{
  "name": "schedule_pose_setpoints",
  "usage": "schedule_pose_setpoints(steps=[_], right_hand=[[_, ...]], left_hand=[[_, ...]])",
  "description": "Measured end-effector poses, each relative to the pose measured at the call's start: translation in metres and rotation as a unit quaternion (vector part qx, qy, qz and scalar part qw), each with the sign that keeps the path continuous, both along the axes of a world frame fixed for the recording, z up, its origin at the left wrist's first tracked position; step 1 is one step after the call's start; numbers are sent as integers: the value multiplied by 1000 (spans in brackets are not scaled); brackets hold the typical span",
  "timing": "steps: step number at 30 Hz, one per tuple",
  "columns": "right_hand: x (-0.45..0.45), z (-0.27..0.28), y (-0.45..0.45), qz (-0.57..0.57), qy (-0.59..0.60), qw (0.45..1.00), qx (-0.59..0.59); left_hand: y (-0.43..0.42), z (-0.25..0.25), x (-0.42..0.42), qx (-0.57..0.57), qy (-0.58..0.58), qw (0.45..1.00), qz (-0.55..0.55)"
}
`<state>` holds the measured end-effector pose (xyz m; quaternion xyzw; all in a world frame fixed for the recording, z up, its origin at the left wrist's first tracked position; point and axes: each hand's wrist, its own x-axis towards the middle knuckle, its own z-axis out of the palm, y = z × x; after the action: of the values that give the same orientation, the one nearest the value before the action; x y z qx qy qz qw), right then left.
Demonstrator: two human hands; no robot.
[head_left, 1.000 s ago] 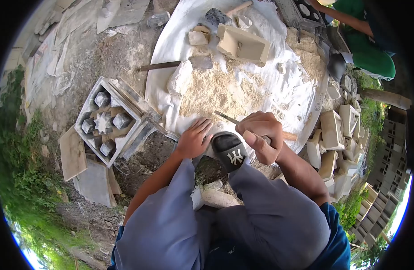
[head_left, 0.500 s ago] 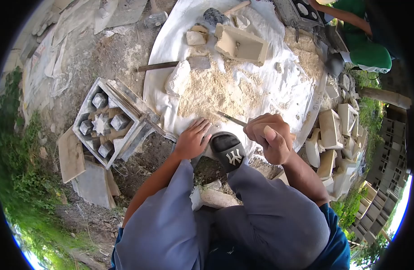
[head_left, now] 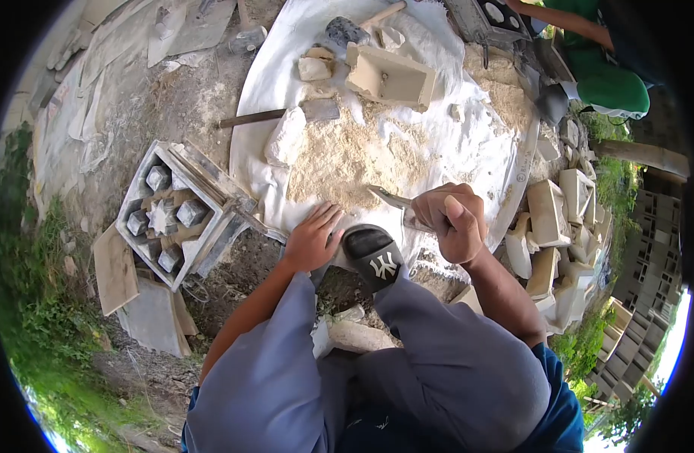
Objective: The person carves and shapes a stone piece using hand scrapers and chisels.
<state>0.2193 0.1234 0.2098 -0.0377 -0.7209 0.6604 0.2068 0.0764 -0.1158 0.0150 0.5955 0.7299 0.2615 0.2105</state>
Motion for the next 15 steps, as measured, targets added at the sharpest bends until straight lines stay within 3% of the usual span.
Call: schedule_pose_setpoints(steps=[2,5,10,15], right_hand=[[6,20,-5,-24,26,999,-21],[7,-21,-7,-32,47,998,-3],[18,6,-6,-45,46,997,-35],[22,-17,-2,-69,44,995,-57]], left_hand=[[-1,3,0,-1,0,1000,1],[0,3,-1,2,1,1000,-4],[-2,3,1,-5,-4,1000,-2],[6,1,-2,-3,8,1000,1]])
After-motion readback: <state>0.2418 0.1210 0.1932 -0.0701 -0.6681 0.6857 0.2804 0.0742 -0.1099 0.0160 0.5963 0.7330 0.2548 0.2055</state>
